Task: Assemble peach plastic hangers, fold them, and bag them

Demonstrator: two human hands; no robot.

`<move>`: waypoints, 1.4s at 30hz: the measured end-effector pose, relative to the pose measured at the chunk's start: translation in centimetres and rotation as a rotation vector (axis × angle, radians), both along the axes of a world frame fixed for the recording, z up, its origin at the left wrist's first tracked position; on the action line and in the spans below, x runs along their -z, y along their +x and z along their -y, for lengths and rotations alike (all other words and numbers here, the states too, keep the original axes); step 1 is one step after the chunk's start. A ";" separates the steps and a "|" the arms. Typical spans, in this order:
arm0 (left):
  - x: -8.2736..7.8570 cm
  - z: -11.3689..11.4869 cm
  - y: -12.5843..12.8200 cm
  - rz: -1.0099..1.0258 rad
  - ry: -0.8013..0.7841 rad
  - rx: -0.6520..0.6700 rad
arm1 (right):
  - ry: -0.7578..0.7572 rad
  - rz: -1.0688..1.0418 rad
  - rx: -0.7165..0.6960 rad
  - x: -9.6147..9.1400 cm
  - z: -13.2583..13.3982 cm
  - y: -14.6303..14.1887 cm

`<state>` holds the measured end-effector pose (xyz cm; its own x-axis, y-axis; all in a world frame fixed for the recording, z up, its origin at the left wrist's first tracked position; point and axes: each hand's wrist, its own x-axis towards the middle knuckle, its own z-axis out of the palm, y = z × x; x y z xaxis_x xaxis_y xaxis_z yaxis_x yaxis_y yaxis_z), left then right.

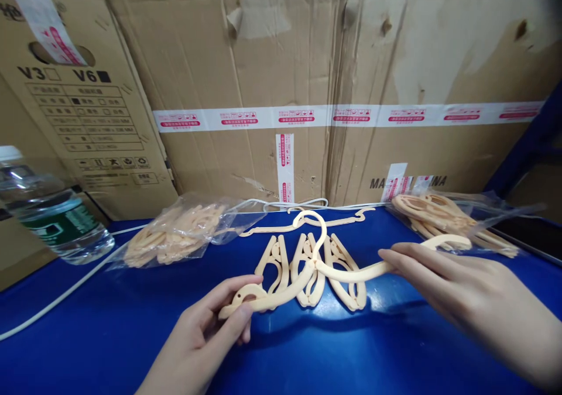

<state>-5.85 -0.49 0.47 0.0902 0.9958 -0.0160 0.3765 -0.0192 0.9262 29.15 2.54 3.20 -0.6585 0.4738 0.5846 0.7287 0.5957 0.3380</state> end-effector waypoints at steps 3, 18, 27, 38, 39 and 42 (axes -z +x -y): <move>0.2 -0.2 -0.3 -0.010 0.001 0.020 | 0.033 -0.009 0.000 0.2 0.2 -0.1; 0.3 -0.2 -0.4 -0.016 0.010 0.024 | -0.228 -0.379 -0.050 0.8 0.0 -2.0; -0.1 -0.1 0.3 0.048 0.071 -0.084 | -0.778 -0.696 -0.054 0.0 -0.8 -1.7; -0.5 0.6 2.1 0.277 0.021 -0.078 | -1.233 -1.090 -0.195 1.3 0.7 -4.4; -0.6 0.7 2.2 0.277 0.018 -0.066 | -1.280 -1.133 -0.230 1.5 1.0 -4.8; -0.5 0.6 2.2 0.281 0.001 -0.056 | -1.381 -1.176 -0.302 1.7 1.7 -5.4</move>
